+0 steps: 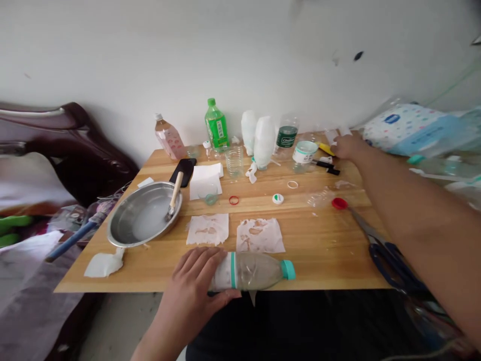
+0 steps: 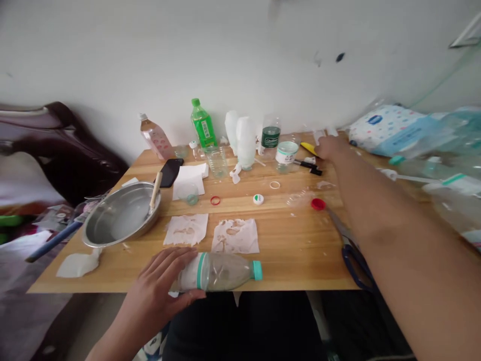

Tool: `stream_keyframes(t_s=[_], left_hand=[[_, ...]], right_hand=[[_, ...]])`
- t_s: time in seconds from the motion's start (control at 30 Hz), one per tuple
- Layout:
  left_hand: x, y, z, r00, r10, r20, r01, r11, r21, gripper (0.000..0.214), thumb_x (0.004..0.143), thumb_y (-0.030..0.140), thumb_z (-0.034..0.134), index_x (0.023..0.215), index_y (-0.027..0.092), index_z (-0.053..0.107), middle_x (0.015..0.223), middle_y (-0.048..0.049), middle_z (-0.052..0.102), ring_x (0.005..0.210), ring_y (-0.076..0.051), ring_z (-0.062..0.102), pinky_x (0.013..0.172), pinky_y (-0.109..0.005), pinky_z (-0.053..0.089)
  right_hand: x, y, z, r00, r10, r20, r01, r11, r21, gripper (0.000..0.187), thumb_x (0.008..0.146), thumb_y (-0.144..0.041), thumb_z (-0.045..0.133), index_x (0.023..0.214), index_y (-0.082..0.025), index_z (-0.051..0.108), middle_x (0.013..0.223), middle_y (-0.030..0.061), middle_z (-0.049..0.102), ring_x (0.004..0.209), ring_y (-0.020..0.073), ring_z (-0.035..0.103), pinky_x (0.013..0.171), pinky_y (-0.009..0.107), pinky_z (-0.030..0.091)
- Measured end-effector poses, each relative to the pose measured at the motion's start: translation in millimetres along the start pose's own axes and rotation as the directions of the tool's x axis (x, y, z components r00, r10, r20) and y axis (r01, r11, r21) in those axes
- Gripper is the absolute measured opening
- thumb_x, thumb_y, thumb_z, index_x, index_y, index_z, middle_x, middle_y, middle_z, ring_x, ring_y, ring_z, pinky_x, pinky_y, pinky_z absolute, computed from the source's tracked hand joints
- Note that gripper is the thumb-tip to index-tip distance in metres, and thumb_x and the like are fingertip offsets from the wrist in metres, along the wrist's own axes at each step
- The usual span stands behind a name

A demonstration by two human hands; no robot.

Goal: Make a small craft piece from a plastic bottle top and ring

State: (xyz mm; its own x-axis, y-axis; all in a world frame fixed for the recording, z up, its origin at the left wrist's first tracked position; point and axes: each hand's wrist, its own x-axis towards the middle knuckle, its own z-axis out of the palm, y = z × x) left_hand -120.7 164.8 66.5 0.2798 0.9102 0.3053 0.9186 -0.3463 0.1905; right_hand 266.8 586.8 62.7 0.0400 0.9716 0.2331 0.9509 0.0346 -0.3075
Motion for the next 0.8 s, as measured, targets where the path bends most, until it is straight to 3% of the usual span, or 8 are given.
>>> stream_keyframes(t_s=[0.13, 0.27, 0.47, 0.53, 0.6, 0.63, 0.73, 0.8], left_hand=[[-2.9, -4.6, -1.0, 0.998, -0.065, 0.027, 0.067, 0.995, -0.073, 0.064, 0.081, 0.058, 0.069, 0.132, 0.022, 0.055, 0.132, -0.015, 0.065, 0.124, -0.034, 0.059, 0.099, -0.052, 0.055], [-10.2, -15.8, -2.6, 0.993, -0.051, 0.103, 0.059, 0.995, -0.078, 0.071, 0.08, 0.055, 0.071, 0.14, 0.026, 0.049, 0.136, -0.0138, 0.063, 0.131, -0.035, 0.054, 0.102, -0.054, 0.053], [-10.9, -23.8, 2.3, 0.991, -0.1, 0.086, 0.104, 0.994, -0.044, 0.072, 0.08, 0.048, 0.075, 0.142, 0.026, 0.047, 0.128, -0.0124, 0.068, 0.118, -0.032, 0.064, 0.096, -0.046, 0.057], [-8.8, -17.8, 0.8, 0.976, -0.21, 0.047, 0.214, 0.972, -0.096, 0.068, 0.078, 0.048, 0.076, 0.137, 0.027, 0.052, 0.125, -0.011, 0.07, 0.114, -0.032, 0.067, 0.093, -0.045, 0.058], [-7.6, -6.1, -1.2, 0.933, -0.359, 0.011, 0.351, 0.907, -0.234, 0.061, 0.077, 0.05, 0.076, 0.131, 0.027, 0.057, 0.122, -0.0095, 0.071, 0.11, -0.032, 0.069, 0.091, -0.044, 0.059], [-7.7, 1.4, -1.6, 0.902, -0.431, 0.004, 0.407, 0.848, -0.34, 0.057, 0.079, 0.052, 0.074, 0.127, 0.026, 0.059, 0.12, -0.0089, 0.072, 0.108, -0.031, 0.07, 0.089, -0.043, 0.059], [-11.8, 26.1, 3.2, 0.815, -0.572, 0.095, 0.472, 0.559, -0.682, 0.046, 0.089, 0.057, 0.058, 0.12, 0.024, 0.064, 0.114, -0.0083, 0.075, 0.107, -0.03, 0.071, 0.088, -0.041, 0.059], [-16.5, 39.4, 11.2, 0.769, -0.611, 0.184, 0.482, 0.366, -0.796, 0.049, 0.095, 0.059, 0.045, 0.121, 0.022, 0.065, 0.112, -0.0092, 0.076, 0.109, -0.031, 0.07, 0.09, -0.043, 0.059]], right_hand=[[19.4, 9.1, 12.2, 0.965, 0.067, 0.254, -0.031, 0.99, -0.141, 0.056, 0.108, -0.033, 0.017, 0.12, -0.006, 0.064, 0.133, 0.0123, 0.055, 0.107, 0.017, 0.064, 0.091, 0.035, 0.05], [19.0, 8.8, 15.1, 0.938, 0.081, 0.337, -0.008, 0.977, -0.214, 0.06, 0.107, -0.035, 0.015, 0.121, -0.003, 0.063, 0.136, 0.014, 0.052, 0.107, 0.0161, 0.064, 0.091, 0.034, 0.05], [-1.4, -19.5, -12.2, 0.971, 0.024, 0.238, 0.015, 0.987, -0.16, 0.051, 0.107, -0.038, 0.027, 0.114, -0.005, 0.066, 0.125, 0.0138, 0.061, 0.103, 0.0172, 0.067, 0.088, 0.036, 0.052], [-14.1, -38.3, -35.7, 0.992, -0.008, 0.127, 0.023, 0.993, -0.115, 0.075, 0.101, -0.047, 0.016, 0.104, 0.007, 0.067, 0.121, 0.0239, 0.063, 0.11, 0.0257, 0.066, 0.082, 0.038, 0.047], [-41.4, -61.4, -65.7, 0.999, -0.041, -0.03, 0.039, 0.998, -0.054, 0.092, 0.091, -0.053, 0.006, 0.106, 0.018, 0.063, 0.119, 0.0345, 0.06, 0.121, 0.0366, 0.058, 0.077, 0.045, 0.041], [-63.6, -73.8, -81.6, 0.991, -0.063, -0.119, 0.061, 0.998, -0.017, 0.091, 0.089, -0.052, 0.007, 0.117, 0.017, 0.059, 0.122, 0.0332, 0.06, 0.125, 0.036, 0.054, 0.08, 0.044, 0.04], [-168.2, -108.2, -121.4, 0.928, -0.135, -0.348, 0.18, 0.978, 0.102, 0.059, 0.098, -0.046, 0.025, 0.132, -0.01, 0.057, 0.122, 0.014, 0.067, 0.116, 0.0199, 0.063, 0.089, 0.03, 0.044], [-256.0, -124.0, -131.8, 0.889, -0.227, -0.397, 0.327, 0.922, 0.205, 0.031, 0.098, -0.043, 0.044, 0.113, -0.027, 0.067, 0.109, 0.0068, 0.072, 0.103, 0.0222, 0.069, 0.089, 0.034, 0.052]])
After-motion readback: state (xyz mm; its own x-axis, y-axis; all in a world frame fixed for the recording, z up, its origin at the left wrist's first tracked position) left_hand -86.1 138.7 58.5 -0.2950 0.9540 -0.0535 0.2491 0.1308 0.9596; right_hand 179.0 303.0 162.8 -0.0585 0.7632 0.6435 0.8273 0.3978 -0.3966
